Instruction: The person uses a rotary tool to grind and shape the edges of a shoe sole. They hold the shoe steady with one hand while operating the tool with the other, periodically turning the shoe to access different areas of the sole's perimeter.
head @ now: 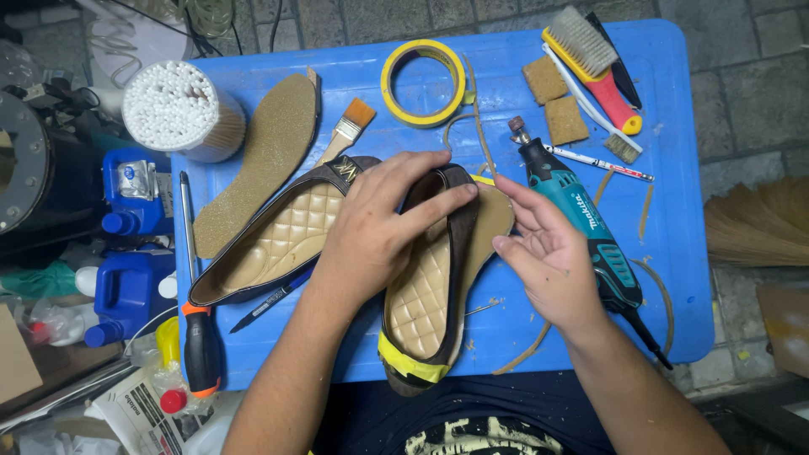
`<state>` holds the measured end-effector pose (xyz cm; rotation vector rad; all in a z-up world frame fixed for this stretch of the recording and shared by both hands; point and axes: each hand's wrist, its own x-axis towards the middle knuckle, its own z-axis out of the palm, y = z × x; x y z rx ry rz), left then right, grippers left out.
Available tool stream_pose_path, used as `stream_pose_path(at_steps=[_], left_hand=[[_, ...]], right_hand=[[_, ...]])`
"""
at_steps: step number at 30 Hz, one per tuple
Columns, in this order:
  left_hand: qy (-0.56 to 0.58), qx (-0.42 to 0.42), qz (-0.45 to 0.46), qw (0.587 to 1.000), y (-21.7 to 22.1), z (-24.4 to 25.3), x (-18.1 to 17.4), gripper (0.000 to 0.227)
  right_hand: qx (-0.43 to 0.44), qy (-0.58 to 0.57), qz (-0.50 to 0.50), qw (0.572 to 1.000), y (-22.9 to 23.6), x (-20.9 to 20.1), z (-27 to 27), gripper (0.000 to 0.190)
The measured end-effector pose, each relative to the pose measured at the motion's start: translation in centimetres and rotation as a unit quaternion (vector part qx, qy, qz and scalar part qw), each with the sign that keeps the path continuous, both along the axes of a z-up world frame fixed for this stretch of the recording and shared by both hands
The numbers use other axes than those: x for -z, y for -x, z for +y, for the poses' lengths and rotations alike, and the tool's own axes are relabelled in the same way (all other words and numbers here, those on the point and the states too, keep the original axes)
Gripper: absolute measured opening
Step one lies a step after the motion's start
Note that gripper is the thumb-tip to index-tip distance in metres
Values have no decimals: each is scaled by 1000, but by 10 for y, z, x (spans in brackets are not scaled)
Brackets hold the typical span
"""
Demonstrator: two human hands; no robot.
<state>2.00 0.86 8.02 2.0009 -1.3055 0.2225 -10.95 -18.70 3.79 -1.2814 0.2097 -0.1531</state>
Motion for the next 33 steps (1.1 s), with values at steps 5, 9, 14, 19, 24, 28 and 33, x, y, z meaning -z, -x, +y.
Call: stream_pose_path(at_steps=[5, 9, 14, 19, 24, 28, 33], left_hand=[[-15, -24, 155, 987, -1, -3, 1, 43], [-54, -67, 92, 992, 10, -15, 2, 48], [-126, -91, -8, 988, 25, -35, 0, 36], [-113, -52, -40, 991, 37, -46, -7, 26], [-43, 13, 137, 990, 61, -58, -11, 25], [-8, 24, 335, 942, 78, -79, -16, 38], [53, 35, 345, 936, 76, -90, -12, 57]], right_hand=[[-20, 44, 22, 999, 1, 0, -6, 65], [-77, 19, 53, 995, -3, -19, -18, 65], [-1, 530, 143, 836, -2, -65, -39, 52], [23, 716, 18, 697, -5, -62, -58, 65], [-29, 440, 219, 870, -17, -18, -96, 55], [18, 116, 113, 987, -33, 0, -122, 41], [55, -138, 125, 981, -40, -13, -108, 39]])
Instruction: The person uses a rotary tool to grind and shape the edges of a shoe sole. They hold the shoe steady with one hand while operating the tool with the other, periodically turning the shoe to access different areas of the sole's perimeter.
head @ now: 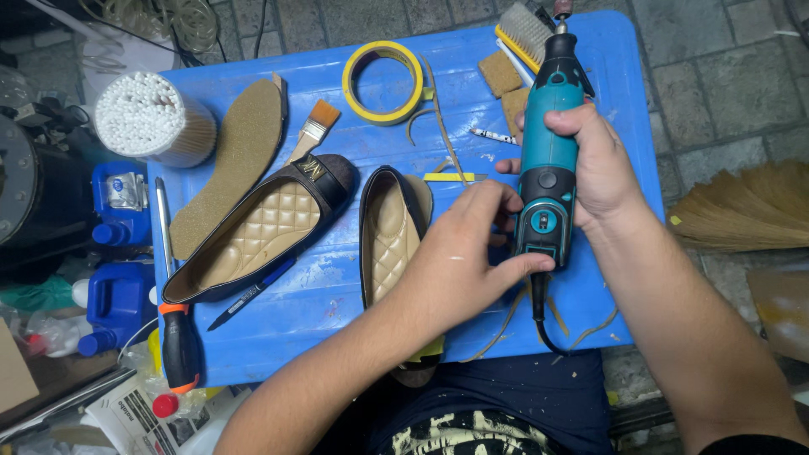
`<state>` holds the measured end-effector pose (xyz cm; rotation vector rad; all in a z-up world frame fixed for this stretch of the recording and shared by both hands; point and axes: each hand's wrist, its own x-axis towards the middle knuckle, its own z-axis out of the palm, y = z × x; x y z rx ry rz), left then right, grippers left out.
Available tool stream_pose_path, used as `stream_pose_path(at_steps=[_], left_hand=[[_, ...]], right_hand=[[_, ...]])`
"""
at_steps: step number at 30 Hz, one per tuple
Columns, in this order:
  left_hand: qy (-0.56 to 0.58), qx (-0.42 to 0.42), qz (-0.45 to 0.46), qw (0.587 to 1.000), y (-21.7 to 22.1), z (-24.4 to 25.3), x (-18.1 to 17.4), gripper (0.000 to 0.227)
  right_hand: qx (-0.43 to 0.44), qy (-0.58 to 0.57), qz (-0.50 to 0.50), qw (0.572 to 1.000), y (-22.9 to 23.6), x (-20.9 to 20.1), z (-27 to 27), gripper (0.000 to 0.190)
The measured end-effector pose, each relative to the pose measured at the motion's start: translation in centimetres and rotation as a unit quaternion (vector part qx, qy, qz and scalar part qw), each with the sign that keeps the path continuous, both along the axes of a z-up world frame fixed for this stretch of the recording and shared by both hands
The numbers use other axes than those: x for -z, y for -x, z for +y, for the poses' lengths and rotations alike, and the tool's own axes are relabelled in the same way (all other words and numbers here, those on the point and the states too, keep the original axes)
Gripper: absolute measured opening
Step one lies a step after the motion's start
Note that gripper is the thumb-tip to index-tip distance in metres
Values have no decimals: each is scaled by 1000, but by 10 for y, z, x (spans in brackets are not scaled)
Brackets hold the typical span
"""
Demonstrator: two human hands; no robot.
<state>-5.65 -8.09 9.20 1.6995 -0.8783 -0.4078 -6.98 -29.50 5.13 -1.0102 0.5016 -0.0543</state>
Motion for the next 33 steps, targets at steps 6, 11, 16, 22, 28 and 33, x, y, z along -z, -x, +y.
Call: stream_pose_path(at_steps=[6, 11, 16, 22, 28, 33], left_hand=[[-39, 12, -19, 999, -10, -1, 12, 65], [-332, -236, -418, 812, -23, 18, 2, 89], [-381, -197, -135, 893, -41, 38, -9, 74], [-109, -142, -61, 982, -60, 81, -23, 62], [7, -108, 120, 987, -76, 110, -1, 46], [-176, -201, -45, 963, -79, 114, -11, 46]], right_hand=[[23, 46, -56, 997, 1, 0, 16, 41], [-68, 8, -75, 995, 7, 6, 9, 48], [-147, -61, -90, 983, 7, 15, 19, 52], [-239, -128, -99, 957, 5, 16, 28, 70], [-240, -136, -94, 957, 7, 29, 21, 58], [-228, -131, -147, 954, 15, 28, 15, 58]])
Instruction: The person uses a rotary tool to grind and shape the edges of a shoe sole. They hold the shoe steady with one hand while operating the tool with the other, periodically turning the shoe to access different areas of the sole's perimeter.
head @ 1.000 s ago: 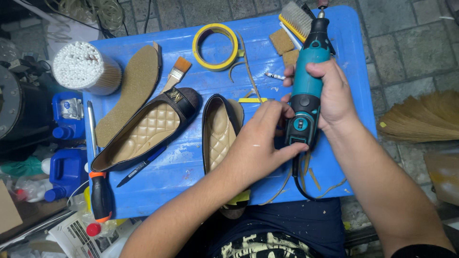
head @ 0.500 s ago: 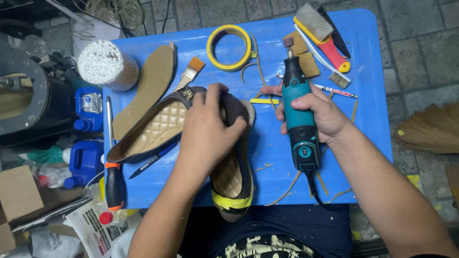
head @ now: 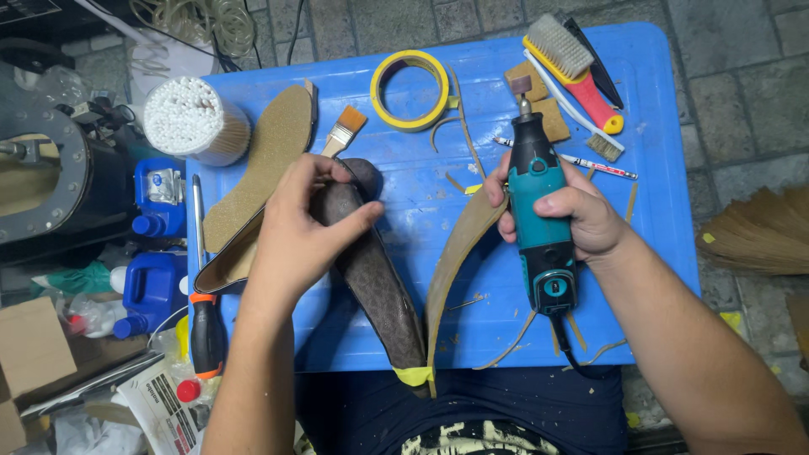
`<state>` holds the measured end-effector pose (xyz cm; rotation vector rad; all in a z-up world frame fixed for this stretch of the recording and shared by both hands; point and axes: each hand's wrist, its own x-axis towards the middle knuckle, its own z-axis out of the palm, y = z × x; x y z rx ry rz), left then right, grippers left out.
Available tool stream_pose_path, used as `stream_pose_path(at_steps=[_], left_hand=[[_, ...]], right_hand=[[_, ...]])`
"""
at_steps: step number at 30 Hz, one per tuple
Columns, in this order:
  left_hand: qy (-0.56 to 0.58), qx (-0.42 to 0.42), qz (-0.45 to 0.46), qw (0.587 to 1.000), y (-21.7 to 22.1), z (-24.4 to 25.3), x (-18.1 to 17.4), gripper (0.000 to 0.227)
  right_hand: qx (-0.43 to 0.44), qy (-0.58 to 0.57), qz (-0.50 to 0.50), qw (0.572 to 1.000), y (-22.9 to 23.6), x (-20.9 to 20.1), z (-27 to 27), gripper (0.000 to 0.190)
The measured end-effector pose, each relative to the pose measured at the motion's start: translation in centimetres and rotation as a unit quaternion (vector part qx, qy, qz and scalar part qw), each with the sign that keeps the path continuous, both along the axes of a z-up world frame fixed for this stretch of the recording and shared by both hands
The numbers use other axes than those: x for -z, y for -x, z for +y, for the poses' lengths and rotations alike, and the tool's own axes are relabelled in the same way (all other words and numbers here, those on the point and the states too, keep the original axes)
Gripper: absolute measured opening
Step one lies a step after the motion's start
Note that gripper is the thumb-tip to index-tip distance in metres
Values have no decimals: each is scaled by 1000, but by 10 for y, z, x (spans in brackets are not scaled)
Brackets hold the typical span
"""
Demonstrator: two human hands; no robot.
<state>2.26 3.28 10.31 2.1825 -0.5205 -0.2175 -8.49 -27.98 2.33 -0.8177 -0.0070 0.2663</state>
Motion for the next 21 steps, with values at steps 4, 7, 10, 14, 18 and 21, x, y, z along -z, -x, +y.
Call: stream_pose_path(at_steps=[4, 7, 10, 14, 18, 21], left_hand=[[-115, 139, -251, 951, 10, -15, -22, 46], [22, 163, -7, 986, 17, -52, -10, 52], [48, 198, 192, 960, 7, -86, 18, 39], [99, 287, 343, 889, 8, -88, 48, 36], [154, 284, 374, 869, 11, -100, 63, 28], [139, 280, 361, 878, 19, -120, 64, 27]], right_hand=[[-16, 2, -2, 1000, 0, -5, 3, 61], [-25, 7, -4, 1000, -1, -9, 7, 62], [-21, 14, -9, 1000, 1, -12, 8, 63], [-13, 28, -9, 999, 3, -19, 3, 62], [17, 136, -38, 990, 20, -41, -13, 62], [46, 178, -67, 981, 49, -64, -49, 57]])
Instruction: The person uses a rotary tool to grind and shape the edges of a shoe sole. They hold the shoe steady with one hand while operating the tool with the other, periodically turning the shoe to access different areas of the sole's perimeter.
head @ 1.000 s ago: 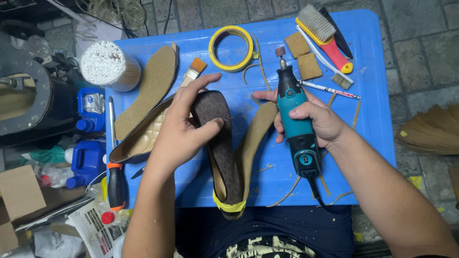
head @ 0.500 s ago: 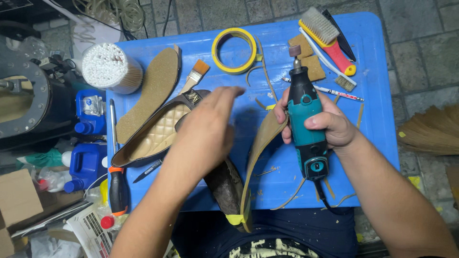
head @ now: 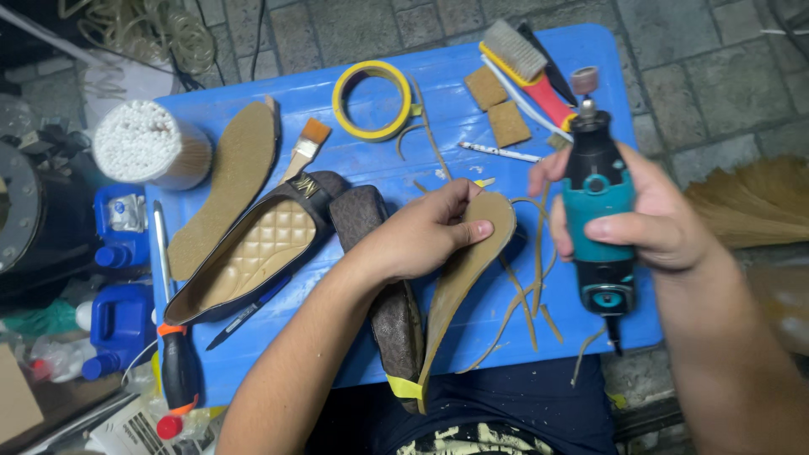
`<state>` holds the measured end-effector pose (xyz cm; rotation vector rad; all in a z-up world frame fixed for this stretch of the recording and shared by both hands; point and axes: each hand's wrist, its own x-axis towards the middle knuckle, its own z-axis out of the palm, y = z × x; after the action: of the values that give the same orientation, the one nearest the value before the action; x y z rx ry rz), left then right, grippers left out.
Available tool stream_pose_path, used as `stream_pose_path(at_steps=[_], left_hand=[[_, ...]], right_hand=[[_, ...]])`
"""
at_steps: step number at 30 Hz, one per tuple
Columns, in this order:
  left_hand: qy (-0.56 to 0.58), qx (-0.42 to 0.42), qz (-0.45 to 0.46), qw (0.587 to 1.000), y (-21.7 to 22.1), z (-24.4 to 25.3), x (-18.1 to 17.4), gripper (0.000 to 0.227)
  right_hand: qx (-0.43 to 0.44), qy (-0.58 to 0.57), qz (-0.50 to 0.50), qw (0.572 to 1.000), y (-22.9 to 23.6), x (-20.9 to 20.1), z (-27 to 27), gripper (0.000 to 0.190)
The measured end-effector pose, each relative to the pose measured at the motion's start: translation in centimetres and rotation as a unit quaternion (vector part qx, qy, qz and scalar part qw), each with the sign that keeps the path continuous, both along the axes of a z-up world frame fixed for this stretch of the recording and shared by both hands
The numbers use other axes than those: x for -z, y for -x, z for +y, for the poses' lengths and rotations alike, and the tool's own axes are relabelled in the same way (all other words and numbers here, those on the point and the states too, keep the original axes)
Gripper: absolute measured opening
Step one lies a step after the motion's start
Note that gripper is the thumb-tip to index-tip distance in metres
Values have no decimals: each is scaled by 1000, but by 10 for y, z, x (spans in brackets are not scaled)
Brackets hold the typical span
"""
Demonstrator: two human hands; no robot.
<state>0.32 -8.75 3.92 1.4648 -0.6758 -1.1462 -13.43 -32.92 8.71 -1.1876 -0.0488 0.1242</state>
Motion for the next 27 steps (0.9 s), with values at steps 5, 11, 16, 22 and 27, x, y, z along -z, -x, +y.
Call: stream_pose_path(at_steps=[5, 11, 16, 22, 27], left_hand=[[-2, 26, -26, 999, 29, -55, -13, 29], [-16, 55, -111, 992, 61, -112, -26, 32], [-16, 81, -114, 990, 79, -157, -16, 32], [-24, 87, -139, 986, 90, -188, -4, 31], [-52, 91, -192, 976, 92, -193, -10, 32]], right_hand=[[146, 246, -2, 958, 82, -31, -59, 52], [304, 475, -24, 826, 140, 21, -80, 41], [319, 518, -57, 792, 142, 70, -98, 41], [306, 513, -44, 801, 137, 94, -113, 42], [303, 505, -51, 806, 131, 104, -116, 42]])
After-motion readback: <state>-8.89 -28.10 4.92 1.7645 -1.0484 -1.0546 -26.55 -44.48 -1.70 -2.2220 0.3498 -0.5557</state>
